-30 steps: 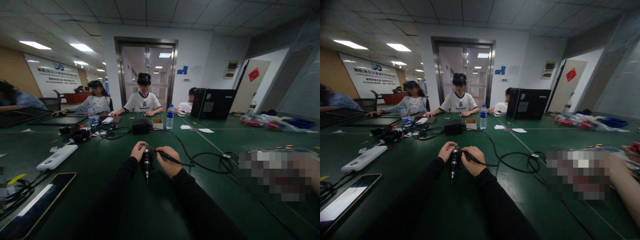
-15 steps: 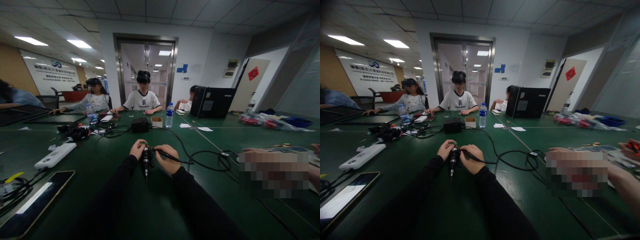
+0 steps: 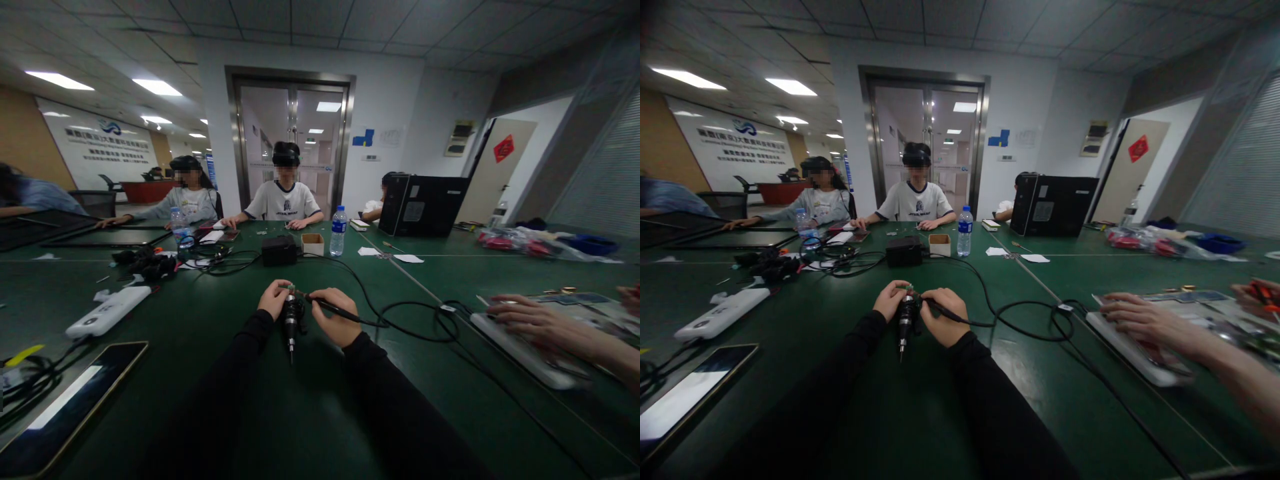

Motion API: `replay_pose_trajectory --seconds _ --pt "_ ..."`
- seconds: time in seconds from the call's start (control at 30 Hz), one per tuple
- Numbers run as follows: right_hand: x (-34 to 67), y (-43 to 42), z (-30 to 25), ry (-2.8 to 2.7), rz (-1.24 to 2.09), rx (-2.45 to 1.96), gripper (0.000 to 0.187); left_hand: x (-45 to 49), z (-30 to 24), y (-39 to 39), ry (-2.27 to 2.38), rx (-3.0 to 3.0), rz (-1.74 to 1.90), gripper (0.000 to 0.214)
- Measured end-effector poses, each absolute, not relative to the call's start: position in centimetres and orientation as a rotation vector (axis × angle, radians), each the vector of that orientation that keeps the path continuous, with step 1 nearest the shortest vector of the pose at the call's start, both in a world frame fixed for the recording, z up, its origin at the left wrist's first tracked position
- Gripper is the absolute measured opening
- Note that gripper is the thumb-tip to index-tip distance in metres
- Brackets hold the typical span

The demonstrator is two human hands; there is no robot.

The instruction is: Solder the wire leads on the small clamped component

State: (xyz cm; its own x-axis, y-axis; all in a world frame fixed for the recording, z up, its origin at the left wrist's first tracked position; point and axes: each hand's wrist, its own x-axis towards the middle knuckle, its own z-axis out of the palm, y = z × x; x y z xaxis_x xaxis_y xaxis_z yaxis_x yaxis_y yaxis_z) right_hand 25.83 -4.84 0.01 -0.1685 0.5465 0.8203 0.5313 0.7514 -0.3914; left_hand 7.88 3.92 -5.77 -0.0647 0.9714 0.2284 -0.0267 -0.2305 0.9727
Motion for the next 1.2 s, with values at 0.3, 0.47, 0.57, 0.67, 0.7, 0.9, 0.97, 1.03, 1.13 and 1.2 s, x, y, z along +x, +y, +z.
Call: replay_pose_trajectory --seconds 0.3,0.47,0.57,0.67,0.7,0.9,0.97,1.03,1.13,1.2 --pt "25.9 -4.8 -0.1 -1.823 0.021 -0.842 0.014 8.0 -5.4 3.7 1.150 1.305 1.440 0.018" --pt "25.7 -4.7 -0.3 -1.838 0.021 -0.847 0.015 8.1 -5.1 3.4 1.154 1.310 1.441 0.018" --pt "25.7 -4.8 -0.2 -1.849 0.019 -0.850 0.015 8.0 -5.3 3.5 1.168 1.315 1.441 0.019" --pt "25.8 -5.0 0.1 -1.791 0.006 -0.853 0.015 7.8 -5.7 4.0 1.245 1.341 1.401 0.018" --pt "25.9 -5.0 0.3 -1.761 0.001 -0.855 0.014 7.7 -5.8 4.2 1.281 1.346 1.376 0.017" --pt "26.4 -5.1 0.7 -1.698 -0.021 -0.865 0.014 6.9 -5.9 5.5 1.479 1.380 1.221 0.008" --pt "26.5 -5.0 0.6 -1.696 -0.034 -0.870 0.013 6.5 -5.5 5.7 1.526 1.395 1.162 0.004" --pt "26.6 -4.9 0.5 -1.688 -0.043 -0.876 0.014 6.3 -4.7 5.6 1.542 1.391 1.107 0.009" --pt "26.7 -4.7 0.4 -1.681 -0.049 -0.882 0.014 6.6 -3.6 4.8 1.553 1.386 1.043 0.025" --pt "26.8 -4.6 0.4 -1.675 -0.053 -0.887 0.014 7.6 -3.3 3.9 1.561 1.437 1.013 0.033"
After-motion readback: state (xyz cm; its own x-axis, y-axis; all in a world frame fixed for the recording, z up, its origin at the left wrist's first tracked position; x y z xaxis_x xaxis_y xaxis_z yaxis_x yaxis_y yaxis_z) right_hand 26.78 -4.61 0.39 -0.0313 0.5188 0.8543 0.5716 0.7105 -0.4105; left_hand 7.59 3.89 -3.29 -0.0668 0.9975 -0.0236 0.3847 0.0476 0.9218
